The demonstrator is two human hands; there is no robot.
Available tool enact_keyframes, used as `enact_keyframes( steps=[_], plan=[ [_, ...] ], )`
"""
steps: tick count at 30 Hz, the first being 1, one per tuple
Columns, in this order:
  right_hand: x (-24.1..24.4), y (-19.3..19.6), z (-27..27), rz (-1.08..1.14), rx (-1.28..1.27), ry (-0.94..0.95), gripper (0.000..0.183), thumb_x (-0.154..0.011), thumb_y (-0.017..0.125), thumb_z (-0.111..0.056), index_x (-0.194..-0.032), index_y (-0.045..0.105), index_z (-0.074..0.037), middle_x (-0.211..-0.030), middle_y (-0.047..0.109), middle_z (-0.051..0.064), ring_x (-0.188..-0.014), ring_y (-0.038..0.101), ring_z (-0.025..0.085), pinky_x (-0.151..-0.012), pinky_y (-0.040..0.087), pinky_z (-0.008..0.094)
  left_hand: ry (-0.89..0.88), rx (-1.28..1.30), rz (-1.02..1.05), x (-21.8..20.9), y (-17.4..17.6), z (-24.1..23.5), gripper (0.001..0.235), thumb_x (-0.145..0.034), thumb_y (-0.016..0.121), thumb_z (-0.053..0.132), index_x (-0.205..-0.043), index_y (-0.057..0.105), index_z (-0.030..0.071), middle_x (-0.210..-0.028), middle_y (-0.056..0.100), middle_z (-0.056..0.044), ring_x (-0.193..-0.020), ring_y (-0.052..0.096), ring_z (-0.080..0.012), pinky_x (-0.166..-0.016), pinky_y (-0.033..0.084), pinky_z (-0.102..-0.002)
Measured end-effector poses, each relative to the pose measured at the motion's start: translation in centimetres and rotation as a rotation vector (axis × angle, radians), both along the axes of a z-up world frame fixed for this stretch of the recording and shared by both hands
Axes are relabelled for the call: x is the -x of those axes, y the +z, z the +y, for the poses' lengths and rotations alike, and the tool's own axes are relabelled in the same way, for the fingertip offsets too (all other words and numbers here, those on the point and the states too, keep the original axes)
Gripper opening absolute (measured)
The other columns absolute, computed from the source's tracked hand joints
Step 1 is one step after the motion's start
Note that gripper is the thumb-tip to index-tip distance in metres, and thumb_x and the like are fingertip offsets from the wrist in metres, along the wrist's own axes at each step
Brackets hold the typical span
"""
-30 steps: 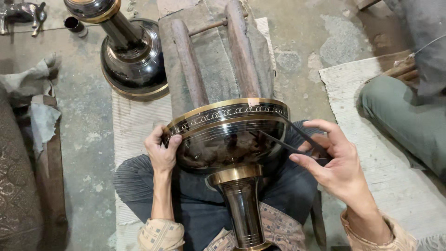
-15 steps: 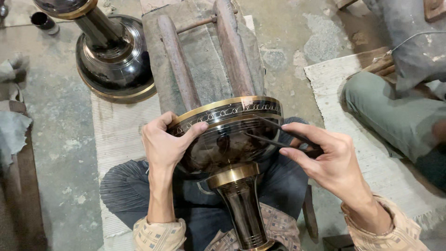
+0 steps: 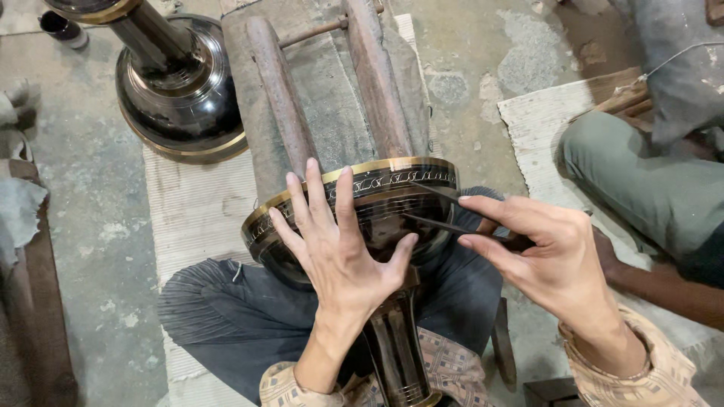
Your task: The person is engraving a decorative pattern onto a polished metal vessel using a small hand tool. They hold the vessel steady with one hand while carefully carving curved lines into the surface with the other.
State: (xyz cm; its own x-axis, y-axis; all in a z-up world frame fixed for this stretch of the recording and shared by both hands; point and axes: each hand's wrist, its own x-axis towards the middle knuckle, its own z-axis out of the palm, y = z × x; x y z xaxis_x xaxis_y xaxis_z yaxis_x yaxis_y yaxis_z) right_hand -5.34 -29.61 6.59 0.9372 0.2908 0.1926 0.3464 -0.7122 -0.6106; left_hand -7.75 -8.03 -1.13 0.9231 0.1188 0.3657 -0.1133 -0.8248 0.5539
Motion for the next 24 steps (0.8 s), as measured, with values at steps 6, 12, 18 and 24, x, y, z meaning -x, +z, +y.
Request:
enact_keyframes(
  steps=[6, 12, 18, 24],
  plan=[
    [0.1, 0.1, -0.1, 0.026, -0.026, -0.001, 0.044, -0.074, 0.087, -0.011, -0.116, 0.075, -0.008, -0.071, 0.064, 0.007, -0.053, 0.053, 0.012, -0.049, 0.042, 0.026, -0.018, 0.020, -0.050, 0.2, -0.7, 0.2, 0.121, -0.066, 0.090, 0.057, -0.158, 0.027, 0.012, -0.165, 0.025, -0.027, -0.155, 0.017, -0.0504, -0.120, 0.006, -0.075],
    [0.8, 0.0, -0.8, 0.054, -0.084, -0.054, 0.044, -0.074, 0.086, -0.006, -0.117, 0.075, -0.007, -0.075, 0.070, 0.003, -0.053, 0.051, 0.005, -0.048, 0.042, 0.023, -0.216, 0.033, -0.058, 1.5, -1.6, 3.7, 0.113, -0.068, 0.088, 0.049, -0.158, 0.032, 0.008, -0.167, 0.029, -0.023, -0.158, 0.024, -0.0442, -0.127, 0.013, -0.066],
    [1.4, -0.2, -1.1, 0.050, -0.096, -0.066, 0.044, -0.075, 0.085, -0.005, -0.117, 0.075, -0.007, -0.076, 0.070, 0.002, -0.053, 0.048, 0.004, -0.048, 0.040, 0.022, -0.210, 0.115, -0.076, 2.5, -2.0, 5.4, 0.099, -0.069, 0.083, 0.036, -0.152, 0.038, 0.006, -0.164, 0.035, -0.021, -0.156, 0.026, -0.0423, -0.128, 0.011, -0.064],
    [1.8, -0.1, -1.1, 0.056, -0.085, -0.069, 0.045, -0.075, 0.086, -0.004, -0.118, 0.075, -0.008, -0.073, 0.068, 0.002, -0.051, 0.046, 0.005, -0.047, 0.040, 0.023, -0.139, 0.164, -0.101, 2.5, -2.3, 4.7, 0.082, -0.080, 0.077, 0.028, -0.152, 0.043, 0.007, -0.166, 0.039, -0.017, -0.159, 0.028, -0.0407, -0.131, 0.012, -0.062]
  ],
)
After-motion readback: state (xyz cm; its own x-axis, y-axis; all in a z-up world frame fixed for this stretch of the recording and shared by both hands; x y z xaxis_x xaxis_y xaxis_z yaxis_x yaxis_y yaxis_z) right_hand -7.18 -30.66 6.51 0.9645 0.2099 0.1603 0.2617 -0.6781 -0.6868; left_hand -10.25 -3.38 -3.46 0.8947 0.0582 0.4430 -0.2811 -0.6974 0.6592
